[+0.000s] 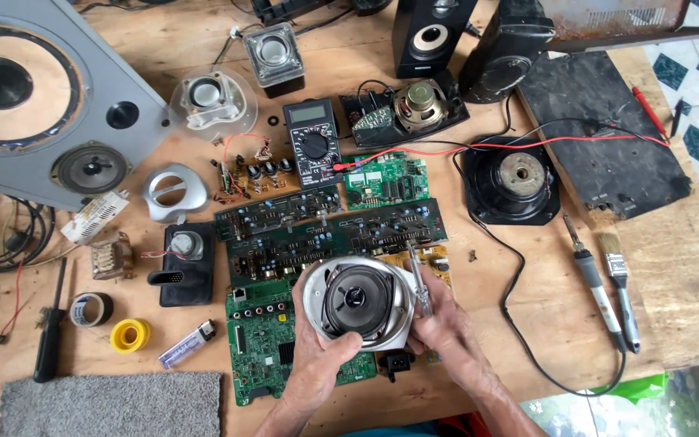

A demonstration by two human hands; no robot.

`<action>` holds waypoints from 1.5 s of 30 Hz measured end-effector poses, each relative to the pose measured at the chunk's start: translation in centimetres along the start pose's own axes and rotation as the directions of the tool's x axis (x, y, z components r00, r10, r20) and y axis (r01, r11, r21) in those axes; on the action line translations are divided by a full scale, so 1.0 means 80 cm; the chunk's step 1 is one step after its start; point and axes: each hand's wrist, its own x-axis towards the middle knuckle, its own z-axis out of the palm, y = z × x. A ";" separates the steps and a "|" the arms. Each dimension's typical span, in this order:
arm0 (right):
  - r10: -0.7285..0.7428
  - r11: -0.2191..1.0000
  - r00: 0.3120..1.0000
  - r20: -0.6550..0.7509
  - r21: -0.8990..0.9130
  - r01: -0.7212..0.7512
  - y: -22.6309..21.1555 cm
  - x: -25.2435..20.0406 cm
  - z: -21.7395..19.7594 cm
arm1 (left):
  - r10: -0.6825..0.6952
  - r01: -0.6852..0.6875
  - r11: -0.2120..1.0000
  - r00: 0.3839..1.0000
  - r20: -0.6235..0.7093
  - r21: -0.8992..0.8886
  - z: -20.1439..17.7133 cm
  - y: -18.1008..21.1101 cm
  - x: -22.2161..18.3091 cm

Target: A person uses a screwdriver to work on a speaker component that is placed on top of a large circuit board on a workbench.

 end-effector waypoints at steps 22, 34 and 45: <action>-0.706 0.700 0.698 0.122 -0.032 0.713 -0.024 -0.004 -0.065 | 0.105 -0.102 0.994 0.980 -0.170 0.025 -0.026 0.008 0.002; -0.740 0.662 0.658 0.139 0.318 0.678 -0.037 0.010 -0.013 | 0.199 -0.162 0.961 0.968 -0.153 0.222 -0.039 0.005 -0.013; -0.771 0.631 0.624 0.126 0.021 0.776 -0.029 0.014 0.007 | 0.212 -0.198 0.970 0.973 -0.095 0.139 -0.041 0.001 -0.026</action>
